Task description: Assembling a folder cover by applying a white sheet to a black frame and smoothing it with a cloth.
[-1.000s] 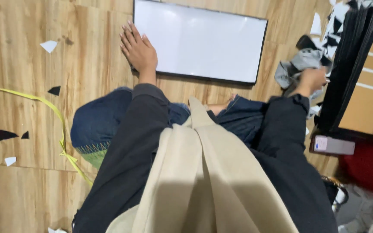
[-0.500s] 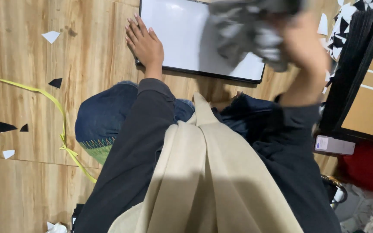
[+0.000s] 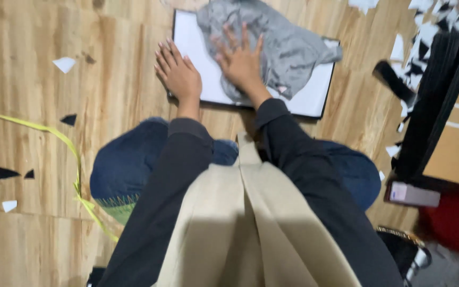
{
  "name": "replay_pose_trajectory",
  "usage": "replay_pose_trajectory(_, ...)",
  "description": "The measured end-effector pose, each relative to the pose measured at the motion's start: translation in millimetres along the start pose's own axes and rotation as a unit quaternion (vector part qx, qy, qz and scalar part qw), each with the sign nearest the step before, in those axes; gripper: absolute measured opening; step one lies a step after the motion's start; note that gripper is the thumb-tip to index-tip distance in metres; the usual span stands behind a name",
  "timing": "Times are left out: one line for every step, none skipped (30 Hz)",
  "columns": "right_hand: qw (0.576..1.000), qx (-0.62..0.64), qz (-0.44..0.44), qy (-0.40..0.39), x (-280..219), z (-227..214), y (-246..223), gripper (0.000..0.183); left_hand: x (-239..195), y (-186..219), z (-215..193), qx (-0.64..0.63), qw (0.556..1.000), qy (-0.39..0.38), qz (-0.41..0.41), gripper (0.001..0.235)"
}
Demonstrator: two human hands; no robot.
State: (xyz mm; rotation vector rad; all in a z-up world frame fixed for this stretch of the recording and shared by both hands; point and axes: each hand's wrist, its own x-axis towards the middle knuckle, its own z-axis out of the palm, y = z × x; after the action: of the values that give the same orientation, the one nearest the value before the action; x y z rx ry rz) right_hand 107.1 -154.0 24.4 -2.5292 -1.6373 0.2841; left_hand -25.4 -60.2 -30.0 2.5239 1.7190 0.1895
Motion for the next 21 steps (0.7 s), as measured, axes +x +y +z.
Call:
replay_pose_trajectory(0.999, 0.013, 0.036, 0.009, -0.6, -0.2, 12.2, 0.048, 2.1, -0.3, -2.4, 0.017, 1.000, -0.011, -0.007, 0.049)
replay_pose_trajectory(0.997, 0.025, 0.072, 0.018, -1.4, -0.5, 23.6, 0.047, 4.0, -1.3, -5.3, 0.033, 0.999, -0.021, -0.013, 0.049)
replay_pose_trajectory(0.997, 0.026, 0.068, 0.018, -4.6, 2.4, 42.5, 0.047, 7.2, -1.3, -8.8, 0.035, 0.999, -0.020, -0.017, 0.049)
replay_pose_trajectory(0.993, 0.016, 0.111, 0.025, -8.0, 5.1, 61.5, 0.049, 9.8, -1.3, -12.7, 0.023, 0.998, -0.047, -0.021, 0.049)
replay_pose_trajectory(0.987, 0.005, 0.160, 0.025, -22.8, 9.8, 80.6, 0.051, 3.1, -1.3, -15.9, 0.012, 0.996, -0.082, -0.020, 0.049)
replay_pose_trajectory(0.986, 0.007, 0.163, 0.018, -37.8, 10.2, 94.9, 0.051, 0.6, -3.9, -15.5, 0.015, 0.996, -0.090, -0.019, 0.049)
replay_pose_trajectory(0.979, 0.007, 0.203, 0.018, -48.9, 6.4, 112.8, 0.049, 3.1, -1.5, -14.7, 0.029, 0.996, -0.081, -0.022, 0.049)
replay_pose_trajectory(0.970, 0.007, 0.244, 0.018, -61.1, 1.6, 130.0, 0.048, 4.8, 0.7, -15.0, 0.043, 0.996, -0.073, -0.024, 0.048)
replay_pose_trajectory(0.969, 0.004, 0.247, 0.020, -72.1, 6.1, 146.7, 0.048, 5.1, 0.8, -9.6, 0.039, 0.996, -0.073, -0.020, 0.048)
replay_pose_trajectory(0.957, 0.010, 0.287, 0.025, -83.9, 9.9, 162.8, 0.046, 4.9, 0.5, -4.9, 0.028, 0.997, -0.070, -0.020, 0.049)
replay_pose_trajectory(0.944, 0.019, 0.328, 0.030, -96.3, 16.9, 173.5, 0.045, 4.9, -5.2, -1.5, 0.021, 0.997, -0.066, -0.018, 0.049)
replay_pose_trajectory(0.943, 0.020, 0.332, 0.031, -109.5, 37.3, 199.2, 0.045, 3.4, -9.1, 1.5, 0.021, 0.997, -0.066, -0.014, 0.049)
replay_pose_trajectory(0.933, 0.019, 0.351, 0.075, -123.4, 55.4, 228.1, 0.040, 3.8, -8.5, 5.6, 0.023, 0.999, -0.037, -0.010, 0.049)
replay_pose_trajectory(0.921, 0.018, 0.370, 0.119, -137.7, 73.7, 257.0, 0.041, 4.4, -7.7, 10.1, 0.024, 1.000, -0.008, -0.006, 0.049)
replay_pose_trajectory(0.919, 0.017, 0.376, 0.120, -151.0, 63.2, 273.2, 0.041, 4.2, -9.5, 11.0, 0.023, 1.000, -0.010, 0.000, 0.049)
replay_pose_trajectory(0.890, -0.031, 0.408, 0.202, -164.4, 53.4, 289.3, 0.028, 4.4, -11.2, 12.7, 0.013, 1.000, -0.004, -0.001, 0.050)
replay_pose_trajectory(0.852, -0.084, 0.432, 0.283, -177.7, 40.1, 309.4, 0.023, 3.2, -9.5, 16.2, 0.000, 1.000, 0.000, -0.005, 0.050)
replay_pose_trajectory(0.850, -0.089, 0.435, 0.283, -185.3, 3.0, 324.4, 0.023, 2.7, -5.4, 17.3, -0.005, 1.000, -0.003, -0.001, 0.050)
replay_pose_trajectory(0.863, -0.110, 0.337, 0.360, -190.2, -28.5, 335.5, 0.013, 3.3, -6.9, 16.9, 0.003, 1.000, 0.008, -0.005, 0.050)
replay_pose_trajectory(0.864, -0.128, 0.231, 0.429, -195.3, -60.3, 346.9, 0.004, 3.6, -8.0, 16.1, 0.011, 1.000, 0.018, -0.009, 0.050)
replay_pose_trajectory(0.862, -0.133, 0.233, 0.429, -246.4, -93.0, 356.3, 0.004, 2.0, -8.3, 14.7, 0.007, 1.000, 0.017, -0.005, 0.050)
